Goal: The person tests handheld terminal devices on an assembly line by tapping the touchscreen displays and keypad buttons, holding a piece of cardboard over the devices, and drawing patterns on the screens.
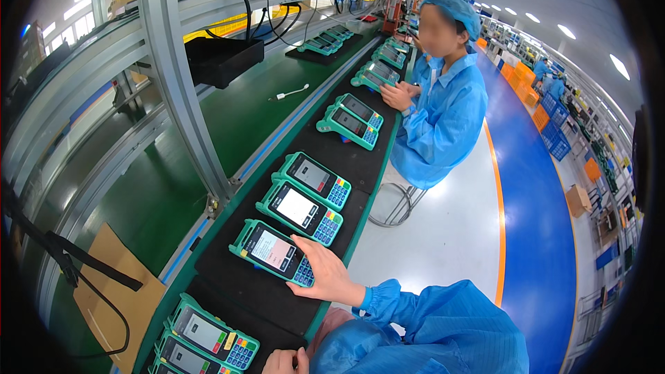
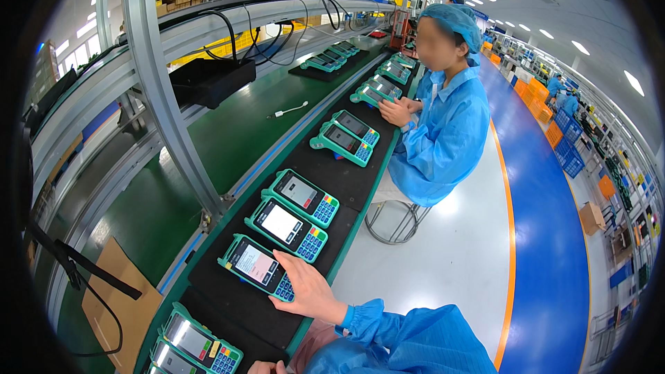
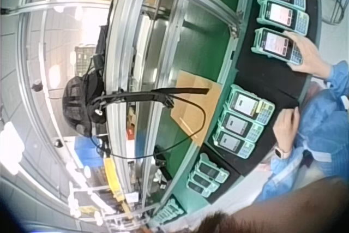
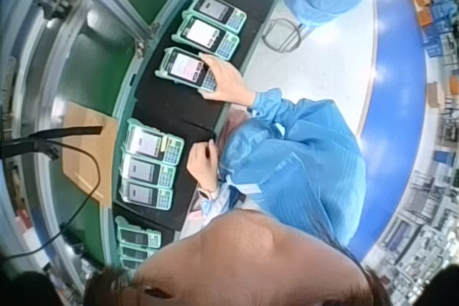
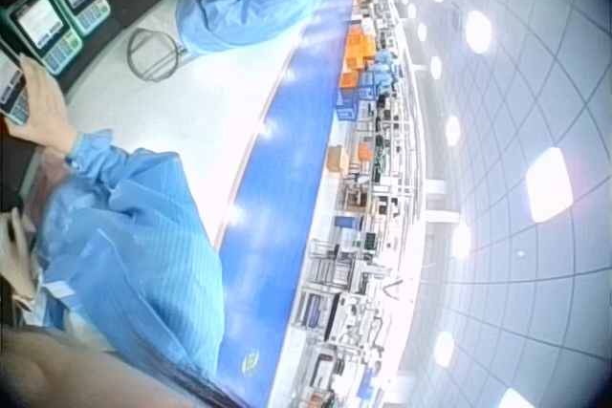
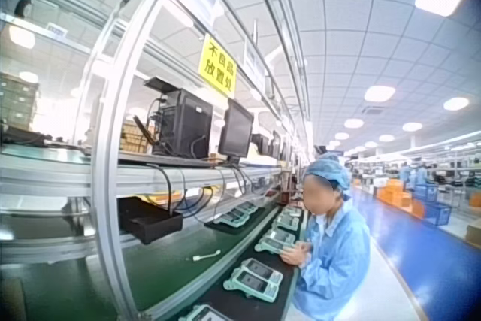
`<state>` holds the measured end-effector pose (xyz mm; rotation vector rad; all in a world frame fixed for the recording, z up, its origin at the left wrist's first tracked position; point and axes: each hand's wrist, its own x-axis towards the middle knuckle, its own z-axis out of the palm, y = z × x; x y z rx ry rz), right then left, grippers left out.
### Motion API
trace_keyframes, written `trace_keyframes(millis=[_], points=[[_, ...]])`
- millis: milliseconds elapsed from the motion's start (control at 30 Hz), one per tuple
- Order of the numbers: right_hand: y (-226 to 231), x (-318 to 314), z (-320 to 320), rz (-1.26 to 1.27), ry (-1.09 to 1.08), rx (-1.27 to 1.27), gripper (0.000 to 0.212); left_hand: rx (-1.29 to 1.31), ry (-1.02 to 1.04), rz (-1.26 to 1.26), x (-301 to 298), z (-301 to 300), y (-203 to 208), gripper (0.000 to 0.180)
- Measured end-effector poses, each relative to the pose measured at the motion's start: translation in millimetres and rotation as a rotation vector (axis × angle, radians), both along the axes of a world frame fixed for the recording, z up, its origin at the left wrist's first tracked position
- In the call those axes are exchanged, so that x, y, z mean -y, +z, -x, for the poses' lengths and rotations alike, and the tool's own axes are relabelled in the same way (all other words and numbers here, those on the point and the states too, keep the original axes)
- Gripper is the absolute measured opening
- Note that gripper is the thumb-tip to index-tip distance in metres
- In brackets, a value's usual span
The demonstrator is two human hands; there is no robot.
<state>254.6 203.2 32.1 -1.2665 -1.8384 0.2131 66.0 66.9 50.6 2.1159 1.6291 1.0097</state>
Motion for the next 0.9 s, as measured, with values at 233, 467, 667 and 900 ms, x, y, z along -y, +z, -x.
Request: trace_keyframes(millis=[233,467,667,900], points=[[-0.2,0.5,0.1,0.002,-0.005,0.019,0.086,0.002,-0.001,-0.019,-0.3,0.0,-1.2,0.017],[-0.8,-0.3,0.5,-0.021,-0.008,0.012,0.087,0.0,-0.004,-0.019,-0.6,0.3,-0.1,0.018],[-0.8,-0.3,-0.7,-0.015,0.005,-0.004,0.086,0.004,-0.006,-0.022,-1.5,-0.9,1.2,0.018],[-3.0,0.0,-0.5,0.003,-0.012,0.017,0.087,0.005,0.007,-0.013,-0.4,-0.6,1.6,0.018]])
